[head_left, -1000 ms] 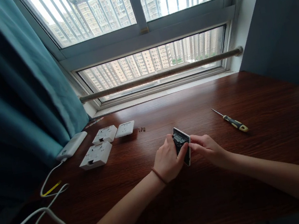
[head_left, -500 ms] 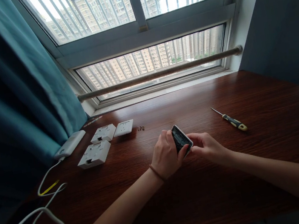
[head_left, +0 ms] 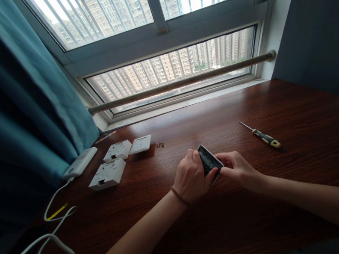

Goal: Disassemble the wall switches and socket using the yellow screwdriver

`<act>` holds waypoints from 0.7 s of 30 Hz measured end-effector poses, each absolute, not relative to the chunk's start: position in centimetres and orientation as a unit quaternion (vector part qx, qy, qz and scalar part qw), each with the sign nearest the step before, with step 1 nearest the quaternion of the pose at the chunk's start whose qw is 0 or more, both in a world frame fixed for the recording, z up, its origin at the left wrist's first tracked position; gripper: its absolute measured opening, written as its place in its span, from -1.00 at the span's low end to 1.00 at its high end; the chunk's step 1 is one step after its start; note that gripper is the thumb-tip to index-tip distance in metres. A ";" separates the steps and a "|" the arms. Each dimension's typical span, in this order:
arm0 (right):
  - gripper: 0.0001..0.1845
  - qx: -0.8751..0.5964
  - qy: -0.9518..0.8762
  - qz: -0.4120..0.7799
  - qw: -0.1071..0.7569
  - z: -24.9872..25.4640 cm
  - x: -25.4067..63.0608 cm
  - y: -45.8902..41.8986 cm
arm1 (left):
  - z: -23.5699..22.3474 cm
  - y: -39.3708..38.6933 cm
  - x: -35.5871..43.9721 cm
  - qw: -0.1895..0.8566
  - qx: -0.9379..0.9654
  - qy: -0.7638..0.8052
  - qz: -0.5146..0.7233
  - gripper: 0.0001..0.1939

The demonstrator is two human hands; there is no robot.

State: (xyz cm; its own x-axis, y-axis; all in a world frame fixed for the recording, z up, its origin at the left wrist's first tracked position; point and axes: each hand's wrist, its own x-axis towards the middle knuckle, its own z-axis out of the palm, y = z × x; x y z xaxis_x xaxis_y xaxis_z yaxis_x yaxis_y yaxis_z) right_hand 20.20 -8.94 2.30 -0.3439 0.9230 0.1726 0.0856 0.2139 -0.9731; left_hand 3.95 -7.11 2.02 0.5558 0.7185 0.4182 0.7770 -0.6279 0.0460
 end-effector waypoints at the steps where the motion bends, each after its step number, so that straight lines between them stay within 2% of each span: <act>1: -0.82 -0.386 -0.653 0.494 0.425 2.3 20.2 -9.0 | 2.0 -7.2 4.0 0.072 -0.878 -0.428 -0.203 -0.51; 14: -0.77 -0.347 -0.718 0.426 0.428 2.8 20.0 -9.0 | 2.7 -7.3 4.0 0.023 -0.844 -0.479 -0.242 -0.56; 21: -0.88 -0.385 -0.720 0.396 0.421 2.3 19.9 -9.3 | 2.3 -7.8 4.3 0.025 -0.852 -0.468 -0.234 -0.53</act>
State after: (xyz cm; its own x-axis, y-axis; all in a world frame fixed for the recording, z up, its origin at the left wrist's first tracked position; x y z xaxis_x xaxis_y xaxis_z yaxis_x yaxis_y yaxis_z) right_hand 19.94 -9.30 2.27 -0.3498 0.8871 0.3013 0.2208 0.3906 -0.8937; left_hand 4.26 -7.77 2.27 0.4522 0.7854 0.4227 0.8089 -0.5608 0.1767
